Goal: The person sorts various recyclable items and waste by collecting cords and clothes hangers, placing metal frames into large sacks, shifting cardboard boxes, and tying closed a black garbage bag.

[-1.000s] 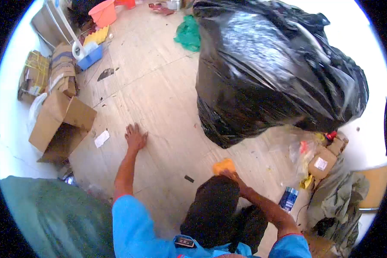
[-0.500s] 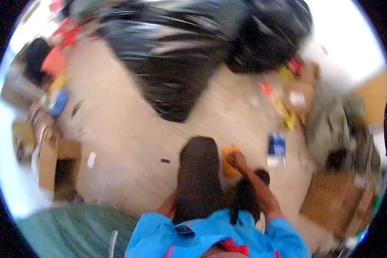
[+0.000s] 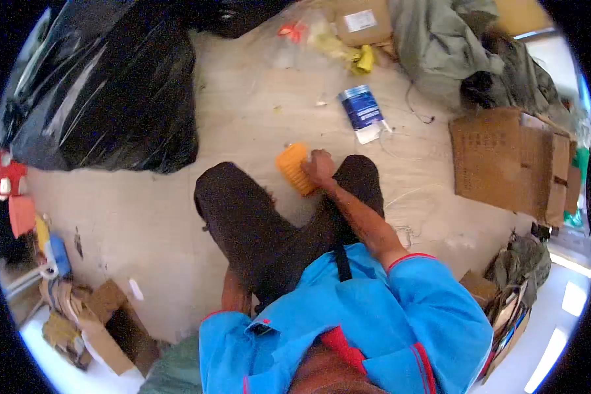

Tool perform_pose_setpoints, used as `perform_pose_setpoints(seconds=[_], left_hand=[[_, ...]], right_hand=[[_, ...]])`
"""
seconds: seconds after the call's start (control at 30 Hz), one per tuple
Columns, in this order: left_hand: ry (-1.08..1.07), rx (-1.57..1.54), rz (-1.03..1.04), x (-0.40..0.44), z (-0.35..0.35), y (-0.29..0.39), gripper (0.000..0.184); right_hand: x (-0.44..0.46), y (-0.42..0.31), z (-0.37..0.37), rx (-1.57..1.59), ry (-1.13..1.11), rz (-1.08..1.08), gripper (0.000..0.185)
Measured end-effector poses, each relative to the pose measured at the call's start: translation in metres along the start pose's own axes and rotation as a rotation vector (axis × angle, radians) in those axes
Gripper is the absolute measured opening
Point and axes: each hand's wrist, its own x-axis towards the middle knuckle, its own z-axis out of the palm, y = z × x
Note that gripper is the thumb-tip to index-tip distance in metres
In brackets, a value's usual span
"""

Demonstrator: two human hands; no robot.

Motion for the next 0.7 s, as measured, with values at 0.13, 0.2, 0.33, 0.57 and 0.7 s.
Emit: perform_pose_setpoints(seconds=[0.13, 0.2, 0.33, 0.57, 0.7], left_hand=[[-0.074, -0.029, -0.005, 0.025, 0.030, 0.011, 0.042], [-0.105, -0.026, -0.003, 0.029, 0.038, 0.015, 0.042], [-0.143, -0.005, 0.019, 0.026, 0.035, 0.018, 0.040], [-0.098, 0.031, 0.062, 0.006, -0.015, 0.026, 0.037], [-0.035, 0.048, 0.139, 0.003, -0.044, 0.050, 0.035]], right_hand=[[-0.003, 0.009, 0.011, -0.050, -0.188, 0.020, 0.051], [-0.008, 0.004, 0.012, -0.049, -0.211, -0.011, 0.050], [0.012, 0.027, 0.053, -0.043, -0.340, -0.223, 0.046], [0.003, 0.003, 0.012, 0.378, -0.408, -0.196, 0.038], [0.001, 0.003, -0.031, 0.781, -0.331, 0.167, 0.029]])
